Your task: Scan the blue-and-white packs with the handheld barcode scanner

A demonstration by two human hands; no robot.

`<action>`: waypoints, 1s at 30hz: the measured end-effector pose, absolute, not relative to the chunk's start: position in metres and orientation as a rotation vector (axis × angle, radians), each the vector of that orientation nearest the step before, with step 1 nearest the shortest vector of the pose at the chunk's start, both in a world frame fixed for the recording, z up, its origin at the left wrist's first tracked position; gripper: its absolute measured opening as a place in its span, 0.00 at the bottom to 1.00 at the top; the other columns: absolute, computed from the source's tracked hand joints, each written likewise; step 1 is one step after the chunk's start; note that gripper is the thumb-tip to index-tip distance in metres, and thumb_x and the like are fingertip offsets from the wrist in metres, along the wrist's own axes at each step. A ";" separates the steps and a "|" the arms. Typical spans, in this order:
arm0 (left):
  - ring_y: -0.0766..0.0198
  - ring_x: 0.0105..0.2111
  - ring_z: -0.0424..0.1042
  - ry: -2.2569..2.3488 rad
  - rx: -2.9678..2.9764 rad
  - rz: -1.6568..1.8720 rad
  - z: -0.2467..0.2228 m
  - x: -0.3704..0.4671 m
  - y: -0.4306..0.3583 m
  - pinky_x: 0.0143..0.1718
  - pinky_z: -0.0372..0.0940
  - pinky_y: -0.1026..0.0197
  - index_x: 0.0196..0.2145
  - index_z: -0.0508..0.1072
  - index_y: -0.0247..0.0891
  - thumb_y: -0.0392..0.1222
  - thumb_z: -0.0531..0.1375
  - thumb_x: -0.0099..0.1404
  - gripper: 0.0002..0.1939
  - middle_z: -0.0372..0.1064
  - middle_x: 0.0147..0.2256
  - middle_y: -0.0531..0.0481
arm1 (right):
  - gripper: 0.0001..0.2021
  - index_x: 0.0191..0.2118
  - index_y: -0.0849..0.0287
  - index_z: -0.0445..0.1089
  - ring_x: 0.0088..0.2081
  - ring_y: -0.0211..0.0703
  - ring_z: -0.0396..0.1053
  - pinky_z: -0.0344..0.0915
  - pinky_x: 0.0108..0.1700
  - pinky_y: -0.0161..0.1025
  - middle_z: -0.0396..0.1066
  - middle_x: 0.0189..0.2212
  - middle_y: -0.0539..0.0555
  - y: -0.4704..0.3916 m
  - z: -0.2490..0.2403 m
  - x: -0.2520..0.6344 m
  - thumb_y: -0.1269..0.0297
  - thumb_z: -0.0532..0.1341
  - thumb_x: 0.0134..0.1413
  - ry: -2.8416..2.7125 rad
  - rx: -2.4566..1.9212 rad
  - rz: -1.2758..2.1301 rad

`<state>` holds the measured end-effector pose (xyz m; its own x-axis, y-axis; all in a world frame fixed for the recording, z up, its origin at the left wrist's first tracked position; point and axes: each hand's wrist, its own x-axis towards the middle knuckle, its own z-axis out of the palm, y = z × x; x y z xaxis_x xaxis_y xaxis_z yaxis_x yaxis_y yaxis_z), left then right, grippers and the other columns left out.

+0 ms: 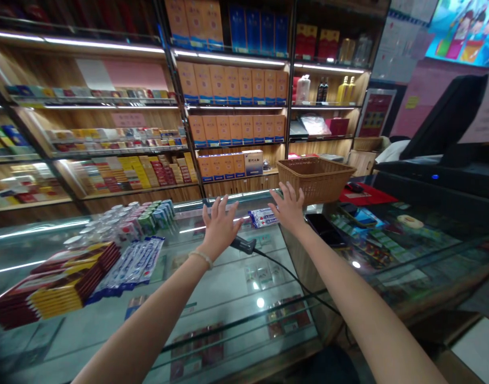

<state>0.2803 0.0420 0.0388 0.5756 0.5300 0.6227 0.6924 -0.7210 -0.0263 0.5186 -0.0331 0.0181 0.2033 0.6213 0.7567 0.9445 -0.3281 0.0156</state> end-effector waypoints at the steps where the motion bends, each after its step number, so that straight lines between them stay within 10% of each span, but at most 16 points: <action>1: 0.41 0.73 0.48 -1.007 -2.551 -0.872 0.040 0.285 0.043 0.71 0.37 0.28 0.66 0.67 0.44 0.52 0.57 0.72 0.28 0.50 0.73 0.38 | 0.24 0.66 0.51 0.67 0.72 0.62 0.46 0.38 0.69 0.67 0.55 0.71 0.64 -0.034 0.016 0.523 0.54 0.55 0.69 -1.448 -2.036 -0.947; 30: 0.40 0.72 0.50 -0.762 -2.696 -0.665 0.014 0.351 0.067 0.70 0.45 0.28 0.46 0.80 0.43 0.45 0.66 0.64 0.13 0.56 0.71 0.39 | 0.20 0.60 0.44 0.74 0.70 0.61 0.50 0.43 0.67 0.70 0.59 0.70 0.61 -0.043 -0.025 0.565 0.57 0.63 0.64 -1.472 -2.186 -0.808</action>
